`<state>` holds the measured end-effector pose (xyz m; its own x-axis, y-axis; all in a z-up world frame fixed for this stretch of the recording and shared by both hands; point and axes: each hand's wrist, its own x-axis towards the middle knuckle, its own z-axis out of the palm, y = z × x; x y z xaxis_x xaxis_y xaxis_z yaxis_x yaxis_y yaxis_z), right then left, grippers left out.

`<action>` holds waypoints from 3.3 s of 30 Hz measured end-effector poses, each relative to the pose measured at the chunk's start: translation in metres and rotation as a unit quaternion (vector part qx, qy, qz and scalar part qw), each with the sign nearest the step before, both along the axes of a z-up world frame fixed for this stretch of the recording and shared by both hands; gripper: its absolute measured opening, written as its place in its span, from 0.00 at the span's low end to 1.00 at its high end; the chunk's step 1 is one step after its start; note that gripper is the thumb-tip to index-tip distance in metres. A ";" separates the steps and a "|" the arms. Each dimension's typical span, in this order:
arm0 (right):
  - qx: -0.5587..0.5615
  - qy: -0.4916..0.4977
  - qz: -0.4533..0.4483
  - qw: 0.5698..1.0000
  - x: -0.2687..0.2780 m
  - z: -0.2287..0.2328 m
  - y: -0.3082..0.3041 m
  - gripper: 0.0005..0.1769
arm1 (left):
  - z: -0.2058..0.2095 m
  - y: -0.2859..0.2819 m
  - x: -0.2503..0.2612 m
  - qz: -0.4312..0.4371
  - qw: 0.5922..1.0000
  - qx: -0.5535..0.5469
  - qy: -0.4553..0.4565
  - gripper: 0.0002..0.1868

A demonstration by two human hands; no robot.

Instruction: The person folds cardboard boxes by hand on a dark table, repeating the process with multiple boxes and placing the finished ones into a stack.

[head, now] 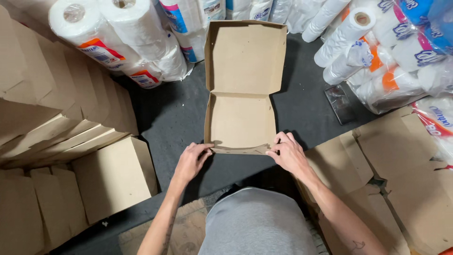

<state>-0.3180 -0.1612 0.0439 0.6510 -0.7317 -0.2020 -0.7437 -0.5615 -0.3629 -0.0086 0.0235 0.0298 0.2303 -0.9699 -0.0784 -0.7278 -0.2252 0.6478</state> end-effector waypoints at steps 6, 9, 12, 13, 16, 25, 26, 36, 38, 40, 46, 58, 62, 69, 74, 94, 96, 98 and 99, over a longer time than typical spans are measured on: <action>-0.090 0.041 0.126 0.987 0.021 -0.040 0.001 0.12 | 0.005 -0.008 -0.014 0.006 1.000 0.014 -0.017 0.11; -0.104 0.081 0.137 0.982 0.035 -0.046 0.003 0.13 | 0.006 -0.011 -0.016 -0.005 0.999 0.022 -0.040 0.10; -0.078 0.117 0.120 0.983 0.038 -0.036 -0.001 0.14 | 0.016 -0.010 -0.012 -0.006 0.999 0.032 -0.036 0.10; -0.050 0.128 0.103 0.985 0.038 -0.030 -0.002 0.15 | 0.022 -0.008 -0.011 0.000 0.999 0.039 -0.019 0.09; 0.051 0.100 0.070 0.991 0.032 -0.010 -0.010 0.16 | 0.025 -0.001 -0.006 0.020 0.999 0.032 0.031 0.11; 0.076 -0.249 -0.165 0.951 0.062 0.031 -0.076 0.23 | 0.009 0.009 -0.044 0.060 0.996 -0.056 0.022 0.06; 0.073 -0.257 -0.161 0.950 0.062 0.024 -0.088 0.23 | 0.012 0.013 -0.048 0.061 0.996 -0.061 0.015 0.06; 0.070 -0.293 -0.075 0.951 0.045 -0.037 -0.103 0.31 | 0.021 0.012 -0.056 0.158 0.971 -0.098 0.147 0.17; 0.068 -0.303 -0.056 0.949 0.029 -0.052 -0.093 0.31 | 0.025 0.008 -0.057 0.189 0.957 -0.109 0.191 0.17; 0.124 -0.269 -0.034 0.954 0.013 -0.067 -0.085 0.28 | 0.022 0.004 -0.055 0.261 0.922 -0.107 0.265 0.19; 0.485 -0.291 -0.325 0.758 0.013 0.025 -0.033 0.33 | 0.047 -0.014 -0.040 0.314 0.824 0.038 0.471 0.48; 0.476 -0.187 -0.258 0.820 0.009 0.016 -0.022 0.31 | 0.053 -0.016 -0.047 0.389 0.776 0.111 0.483 0.18; 0.476 -0.101 -0.237 0.841 0.017 0.057 -0.012 0.39 | 0.052 -0.004 -0.050 0.387 0.804 0.123 0.435 0.20; 0.526 -0.148 -0.128 0.828 0.027 0.029 -0.004 0.51 | 0.032 0.047 -0.047 0.409 0.738 -0.026 0.536 0.29; 0.578 -0.161 -0.096 0.794 0.061 0.033 0.029 0.56 | 0.026 0.099 -0.055 0.491 0.633 -0.167 0.575 0.39; 0.512 -0.105 0.157 0.838 0.101 0.012 0.093 0.28 | -0.016 0.197 -0.015 0.731 0.330 -0.458 0.382 0.26; 0.510 -0.095 0.141 0.843 0.096 0.007 0.088 0.27 | 0.009 0.174 -0.028 0.742 0.361 -0.380 0.418 0.30; 0.510 -0.084 0.124 0.847 0.090 0.001 0.084 0.26 | 0.022 0.157 -0.033 0.747 0.390 -0.297 0.450 0.34; 0.511 -0.091 0.117 0.847 0.087 -0.004 0.083 0.25 | 0.022 0.152 -0.032 0.750 0.393 -0.289 0.447 0.32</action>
